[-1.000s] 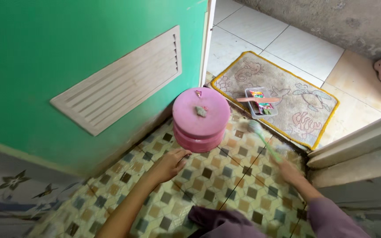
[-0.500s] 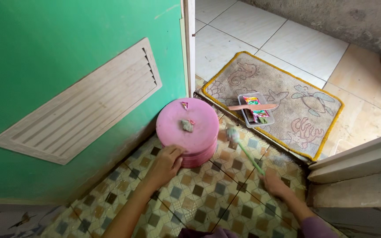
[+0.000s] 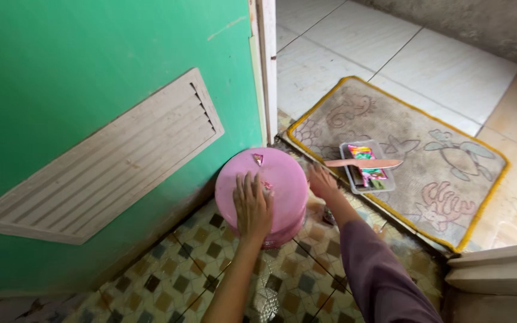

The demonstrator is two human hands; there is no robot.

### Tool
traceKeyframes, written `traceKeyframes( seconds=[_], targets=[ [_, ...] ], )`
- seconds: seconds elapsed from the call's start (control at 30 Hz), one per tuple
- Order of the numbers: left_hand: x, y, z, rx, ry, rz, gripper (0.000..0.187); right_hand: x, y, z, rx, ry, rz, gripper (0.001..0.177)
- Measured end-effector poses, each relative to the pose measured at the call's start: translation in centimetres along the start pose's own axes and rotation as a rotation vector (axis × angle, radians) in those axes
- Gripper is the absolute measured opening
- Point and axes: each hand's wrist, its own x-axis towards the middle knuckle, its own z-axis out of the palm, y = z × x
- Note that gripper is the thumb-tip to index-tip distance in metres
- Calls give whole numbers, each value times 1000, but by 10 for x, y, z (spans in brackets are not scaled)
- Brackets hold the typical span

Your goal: The person scrubs a tiled floor using a long-handled brush and a handheld scrubbing pad. They move a pink plastic stool to access the area underneath, scrub the floor tiles and grout lines, and then return the stool to its original position.

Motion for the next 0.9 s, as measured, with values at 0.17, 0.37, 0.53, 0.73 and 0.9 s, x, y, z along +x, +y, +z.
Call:
traceKeyframes(
  seconds=[0.17, 0.37, 0.53, 0.73, 0.9],
  targets=[
    [1, -1, -17, -22, -1, 29, 63, 29, -1, 10, -353, -202, -56, 46],
    [0, -2, -23, -31, -28, 17, 63, 21, 6, 27, -412, 24, -263, 44],
    [-2, -3, -22, -27, -49, -17, 59, -13, -5, -6, 76, 120, -51, 19],
    [-5, -7, -16, -51, 9, -10, 61, -76, -101, -121, 551, 719, -103, 13],
    [-5, -14, -6, -33, 31, 26, 59, -71, -146, -149, 563, 316, -344, 34]
  ],
)
